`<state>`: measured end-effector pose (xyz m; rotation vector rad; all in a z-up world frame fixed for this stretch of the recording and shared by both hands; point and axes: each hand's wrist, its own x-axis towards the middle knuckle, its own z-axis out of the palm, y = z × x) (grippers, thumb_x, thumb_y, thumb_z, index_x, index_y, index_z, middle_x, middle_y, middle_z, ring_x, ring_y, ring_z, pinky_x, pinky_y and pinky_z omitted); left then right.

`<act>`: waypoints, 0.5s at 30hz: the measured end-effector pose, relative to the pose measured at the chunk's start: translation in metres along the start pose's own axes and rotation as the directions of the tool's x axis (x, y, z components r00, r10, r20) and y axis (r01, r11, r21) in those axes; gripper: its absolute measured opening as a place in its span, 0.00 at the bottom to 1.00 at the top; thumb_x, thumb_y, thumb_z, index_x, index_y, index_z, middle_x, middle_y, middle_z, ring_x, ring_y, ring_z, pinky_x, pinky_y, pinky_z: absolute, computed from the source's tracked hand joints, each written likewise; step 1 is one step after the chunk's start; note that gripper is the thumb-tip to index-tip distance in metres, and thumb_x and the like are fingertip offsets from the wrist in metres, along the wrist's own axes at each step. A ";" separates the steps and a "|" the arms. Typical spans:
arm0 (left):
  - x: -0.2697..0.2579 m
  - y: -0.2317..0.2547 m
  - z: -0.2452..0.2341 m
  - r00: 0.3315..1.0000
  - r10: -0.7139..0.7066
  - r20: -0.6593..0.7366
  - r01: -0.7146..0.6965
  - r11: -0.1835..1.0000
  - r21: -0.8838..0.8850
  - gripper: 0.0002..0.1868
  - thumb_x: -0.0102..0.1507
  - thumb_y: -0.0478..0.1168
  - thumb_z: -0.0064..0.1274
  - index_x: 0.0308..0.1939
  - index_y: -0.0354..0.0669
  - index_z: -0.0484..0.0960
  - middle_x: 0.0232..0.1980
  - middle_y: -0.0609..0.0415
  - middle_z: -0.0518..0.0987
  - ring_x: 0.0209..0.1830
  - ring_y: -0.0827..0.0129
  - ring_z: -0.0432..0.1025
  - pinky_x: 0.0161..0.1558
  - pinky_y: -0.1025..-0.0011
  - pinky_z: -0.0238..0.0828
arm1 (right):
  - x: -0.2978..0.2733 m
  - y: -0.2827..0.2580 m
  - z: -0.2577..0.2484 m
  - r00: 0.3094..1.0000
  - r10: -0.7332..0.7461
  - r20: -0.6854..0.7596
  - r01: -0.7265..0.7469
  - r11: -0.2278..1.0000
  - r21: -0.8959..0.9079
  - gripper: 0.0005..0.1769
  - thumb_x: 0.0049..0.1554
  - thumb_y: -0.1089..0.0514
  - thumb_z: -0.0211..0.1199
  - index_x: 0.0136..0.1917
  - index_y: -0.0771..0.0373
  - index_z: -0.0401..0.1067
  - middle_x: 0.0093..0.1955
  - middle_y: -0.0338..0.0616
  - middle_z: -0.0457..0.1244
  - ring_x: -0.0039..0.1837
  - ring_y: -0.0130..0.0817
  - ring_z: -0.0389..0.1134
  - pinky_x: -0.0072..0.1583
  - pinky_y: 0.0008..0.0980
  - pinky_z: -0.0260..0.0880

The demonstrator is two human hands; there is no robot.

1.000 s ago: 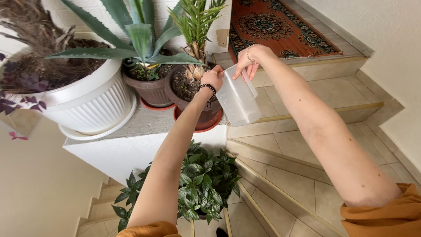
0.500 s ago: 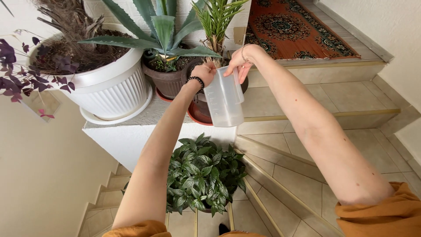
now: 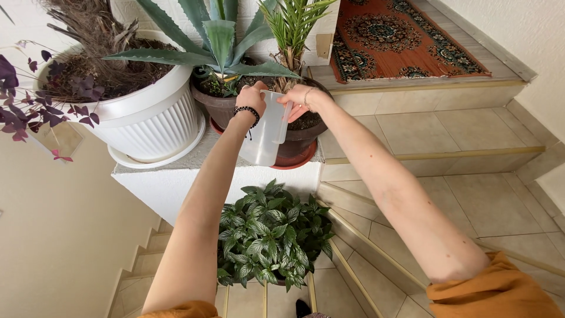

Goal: The person carries a white watering can down a tiled staircase, waters a potted plant on a landing, then continues down to a bathroom and fills the can at the sink. The person handles the watering can and plants throughout.

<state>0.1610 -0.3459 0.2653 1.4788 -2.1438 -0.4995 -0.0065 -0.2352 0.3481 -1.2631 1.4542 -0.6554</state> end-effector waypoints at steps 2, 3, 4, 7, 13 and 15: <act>-0.003 0.001 0.001 1.000 -0.003 0.007 0.003 1.000 0.023 0.14 0.74 0.44 0.42 0.63 0.64 0.74 0.61 0.42 0.72 0.58 0.45 0.76 0.56 0.49 0.78 | 0.018 0.015 0.001 1.000 -0.005 0.002 0.005 0.998 0.055 0.18 0.62 0.56 0.62 0.50 0.77 0.65 0.51 0.72 0.66 0.52 0.62 0.74 0.50 0.53 0.82; -0.005 0.000 0.001 1.000 -0.006 0.012 0.005 0.999 0.045 0.15 0.74 0.43 0.42 0.65 0.64 0.73 0.62 0.42 0.71 0.59 0.44 0.75 0.57 0.49 0.77 | 0.027 0.022 0.002 1.000 -0.011 0.003 0.011 0.994 0.108 0.19 0.62 0.55 0.62 0.51 0.77 0.65 0.51 0.72 0.66 0.52 0.62 0.74 0.50 0.53 0.83; -0.006 -0.002 0.001 1.000 -0.010 0.013 0.009 0.999 0.049 0.15 0.74 0.43 0.42 0.65 0.64 0.73 0.62 0.42 0.71 0.59 0.44 0.75 0.57 0.49 0.77 | 0.034 0.027 0.004 1.000 -0.011 0.007 0.010 0.994 0.111 0.19 0.62 0.55 0.62 0.51 0.77 0.65 0.51 0.72 0.66 0.52 0.62 0.74 0.50 0.53 0.83; -0.011 -0.004 0.003 1.000 -0.021 0.021 0.020 0.999 0.042 0.18 0.75 0.41 0.40 0.67 0.65 0.72 0.62 0.42 0.70 0.59 0.45 0.75 0.58 0.48 0.77 | 0.049 0.042 0.008 1.000 0.002 0.000 -0.002 0.976 0.216 0.20 0.62 0.53 0.61 0.51 0.76 0.63 0.50 0.70 0.67 0.52 0.60 0.74 0.51 0.52 0.83; 0.011 -0.023 0.021 1.000 0.013 0.009 -0.014 0.992 0.127 0.20 0.72 0.36 0.44 0.68 0.55 0.73 0.62 0.39 0.72 0.61 0.43 0.73 0.60 0.48 0.75 | 0.062 0.055 0.010 0.999 -0.013 -0.046 0.029 0.926 0.377 0.24 0.61 0.52 0.64 0.54 0.77 0.63 0.52 0.73 0.66 0.55 0.68 0.71 0.53 0.60 0.80; 0.029 -0.038 0.035 1.000 0.017 0.020 -0.019 0.992 0.128 0.18 0.70 0.35 0.46 0.65 0.54 0.75 0.60 0.41 0.73 0.60 0.46 0.73 0.59 0.49 0.77 | 0.066 0.056 0.010 0.999 -0.006 -0.047 0.026 0.898 0.440 0.24 0.60 0.52 0.65 0.54 0.76 0.62 0.52 0.68 0.65 0.56 0.67 0.71 0.54 0.60 0.80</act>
